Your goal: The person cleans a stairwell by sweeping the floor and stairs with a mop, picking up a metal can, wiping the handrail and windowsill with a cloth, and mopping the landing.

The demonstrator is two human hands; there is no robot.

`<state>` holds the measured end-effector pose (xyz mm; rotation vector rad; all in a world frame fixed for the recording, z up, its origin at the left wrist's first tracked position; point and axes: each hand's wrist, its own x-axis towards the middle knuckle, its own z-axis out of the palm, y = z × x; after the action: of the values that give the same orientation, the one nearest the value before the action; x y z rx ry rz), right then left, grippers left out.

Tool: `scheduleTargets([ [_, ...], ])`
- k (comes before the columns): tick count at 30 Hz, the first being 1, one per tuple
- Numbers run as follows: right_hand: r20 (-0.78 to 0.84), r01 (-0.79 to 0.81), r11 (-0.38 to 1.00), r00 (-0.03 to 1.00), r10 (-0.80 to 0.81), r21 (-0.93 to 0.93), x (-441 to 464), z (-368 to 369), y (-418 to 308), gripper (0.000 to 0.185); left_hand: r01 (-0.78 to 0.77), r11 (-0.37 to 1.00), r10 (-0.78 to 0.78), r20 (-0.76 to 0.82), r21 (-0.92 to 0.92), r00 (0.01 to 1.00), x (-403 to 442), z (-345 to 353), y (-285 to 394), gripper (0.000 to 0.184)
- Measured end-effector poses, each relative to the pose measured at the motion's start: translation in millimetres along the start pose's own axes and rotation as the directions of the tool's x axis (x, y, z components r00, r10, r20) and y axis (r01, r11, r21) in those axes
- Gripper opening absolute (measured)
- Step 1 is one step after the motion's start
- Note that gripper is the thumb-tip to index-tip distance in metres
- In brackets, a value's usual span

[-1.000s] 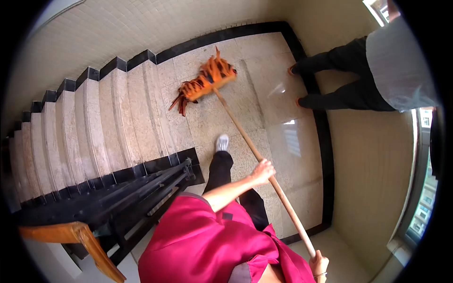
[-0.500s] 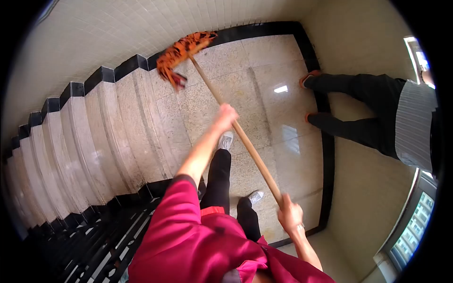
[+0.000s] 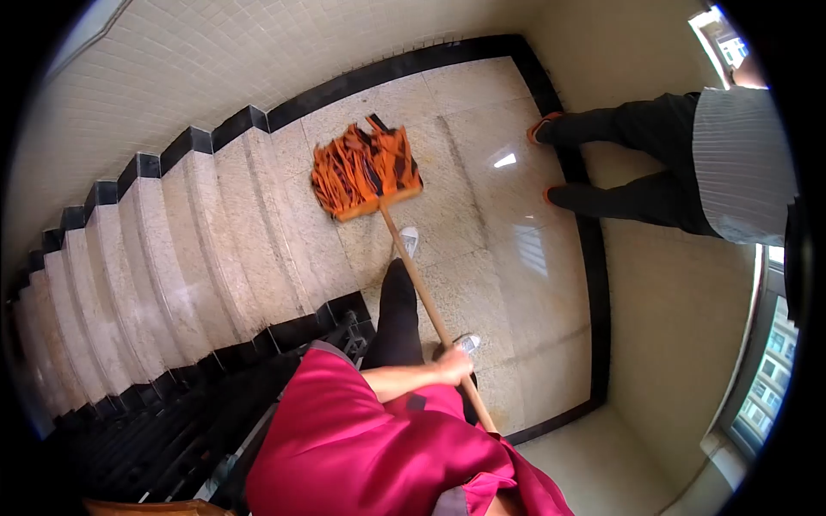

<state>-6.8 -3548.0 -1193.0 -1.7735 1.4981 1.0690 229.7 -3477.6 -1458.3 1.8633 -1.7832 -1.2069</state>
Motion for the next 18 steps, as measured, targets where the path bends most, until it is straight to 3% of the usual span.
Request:
scheduleTargets([
  [2, -0.028, -0.02, 0.999, 0.999, 0.019, -0.032, -7, 13, 11, 0.016, -0.128, 0.983, 0.134, 0.037, -0.13, 0.99, 4, 15, 19, 0.003],
  [4, -0.055, -0.011, 0.998, 0.998, 0.007, -0.057, -9, 17, 7, 0.017, -0.097, 0.995, 0.1, 0.14, -0.03, 0.985, 4, -9, 9, 0.003],
  [5, -0.063, 0.001, 0.998, 0.998, -0.005, -0.069, -4, 19, 6, 0.017, -0.138, 0.99, 0.138, -0.035, -0.016, 0.99, 4, -4, -16, 0.004],
  [6, -0.077, 0.024, 0.997, 0.997, -0.03, -0.076, 1, 19, -3, 0.017, -0.086, 0.996, 0.086, 0.006, 0.029, 0.996, 7, -12, -39, 0.004],
  [7, -0.087, 0.052, 0.995, 0.994, -0.059, -0.084, 10, 16, -16, 0.018, -0.076, 0.997, 0.079, -0.121, 0.033, 0.99, 10, -16, -73, 0.003],
  [8, -0.09, 0.094, 0.991, 0.991, -0.102, -0.091, 20, 13, -32, 0.018, -0.029, 0.985, 0.038, -0.049, 0.172, 0.998, 8, -52, -98, 0.002],
  [10, -0.097, 0.223, 0.97, 0.968, -0.232, -0.1, 57, -1, -87, 0.019, 0.065, 0.925, 0.0, -0.17, 0.375, 0.985, 17, -78, -176, 0.006],
  [11, -0.102, 0.287, 0.953, 0.949, -0.297, -0.1, 74, -6, -119, 0.019, 0.103, 0.916, -0.023, -0.206, 0.387, 0.978, 22, -98, -215, 0.005],
  [12, -0.029, 0.43, 0.902, 0.902, -0.431, -0.026, 99, -24, -167, 0.015, 0.174, 0.897, -0.085, -0.228, 0.407, 0.97, 24, -123, -247, 0.005],
  [13, 0.086, 0.436, 0.9, 0.897, -0.433, -0.017, 130, -28, -193, 0.017, 0.308, 0.883, -0.191, -0.328, 0.354, 0.925, 33, -123, -294, 0.005],
  [14, 0.076, 0.516, 0.856, 0.856, -0.512, -0.042, 152, -30, -227, 0.02, 0.393, 0.825, -0.258, -0.348, 0.407, 0.901, 39, -137, -334, 0.007],
  [16, 0.079, 0.6, 0.799, 0.799, -0.596, -0.038, 174, -33, -291, 0.024, 0.346, 0.812, -0.118, -0.448, 0.47, 0.886, 14, -189, -378, 0.008],
  [18, 0.128, 0.607, 0.793, 0.784, -0.607, 0.045, 166, -34, -304, 0.024, 0.268, 0.915, -0.093, -0.491, 0.3, 0.866, -7, -201, -377, 0.009],
])
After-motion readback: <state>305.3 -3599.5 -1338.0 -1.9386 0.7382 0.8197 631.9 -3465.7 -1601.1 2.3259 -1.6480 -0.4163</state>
